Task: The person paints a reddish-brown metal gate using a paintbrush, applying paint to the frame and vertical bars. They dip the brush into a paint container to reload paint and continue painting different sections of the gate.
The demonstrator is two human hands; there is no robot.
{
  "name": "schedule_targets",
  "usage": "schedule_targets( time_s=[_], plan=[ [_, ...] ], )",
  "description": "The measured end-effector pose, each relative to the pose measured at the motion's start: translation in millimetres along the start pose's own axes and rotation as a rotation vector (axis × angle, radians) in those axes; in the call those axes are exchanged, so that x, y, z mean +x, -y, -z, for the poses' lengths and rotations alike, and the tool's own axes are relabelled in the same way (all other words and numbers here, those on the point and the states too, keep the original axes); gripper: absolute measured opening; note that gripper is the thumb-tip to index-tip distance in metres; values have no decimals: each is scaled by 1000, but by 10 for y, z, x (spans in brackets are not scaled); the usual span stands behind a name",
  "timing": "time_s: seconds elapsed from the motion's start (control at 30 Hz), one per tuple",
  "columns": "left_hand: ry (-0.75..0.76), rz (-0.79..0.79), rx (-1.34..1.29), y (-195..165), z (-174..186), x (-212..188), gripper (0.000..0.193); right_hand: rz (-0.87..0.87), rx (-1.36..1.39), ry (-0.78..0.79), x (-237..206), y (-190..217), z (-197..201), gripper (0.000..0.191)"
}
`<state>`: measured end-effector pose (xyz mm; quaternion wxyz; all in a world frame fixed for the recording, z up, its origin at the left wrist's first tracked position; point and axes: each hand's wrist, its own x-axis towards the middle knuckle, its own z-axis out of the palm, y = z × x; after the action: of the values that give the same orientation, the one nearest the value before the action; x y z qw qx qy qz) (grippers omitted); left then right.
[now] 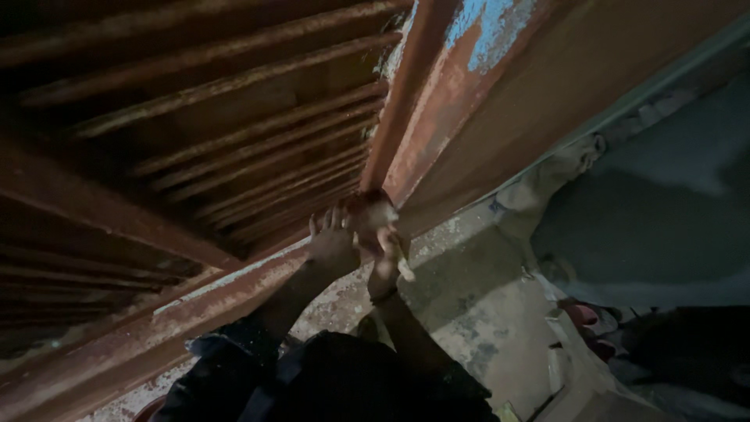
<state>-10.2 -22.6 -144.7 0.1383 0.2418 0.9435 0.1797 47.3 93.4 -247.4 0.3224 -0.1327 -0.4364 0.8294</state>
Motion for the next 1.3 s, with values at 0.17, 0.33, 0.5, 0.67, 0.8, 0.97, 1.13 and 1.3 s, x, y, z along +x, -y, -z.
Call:
schedule_targets(
  time_s=[0.17,0.33,0.5,0.67,0.8,0.97,1.13,1.3],
  plan=[
    [-248,-109,-149,-154,366,-168,111,436,-149,281,-8,458,-240,43],
    [-296,-77,-137,-167,456,-273,105,287,101,176,-201,479,-158,36],
    [-173,11,-60,-135,276,-348,102,59,54,241,-174,93,79,46],
    [-199,-44,21,-111,260,-346,101,129,68,204,-62,418,-244,41],
    [-235,-41,29,-165,375,-342,98,358,209,297,-87,953,-585,36],
    [-224,-69,-23,-217,468,-354,99,294,-22,161,-196,862,-488,36],
    [-285,-71,30,-212,435,-362,89,36,-53,-19,-88,610,-351,40],
    [-193,-36,101,-218,443,-325,92,293,138,258,43,982,-576,42]
  ],
)
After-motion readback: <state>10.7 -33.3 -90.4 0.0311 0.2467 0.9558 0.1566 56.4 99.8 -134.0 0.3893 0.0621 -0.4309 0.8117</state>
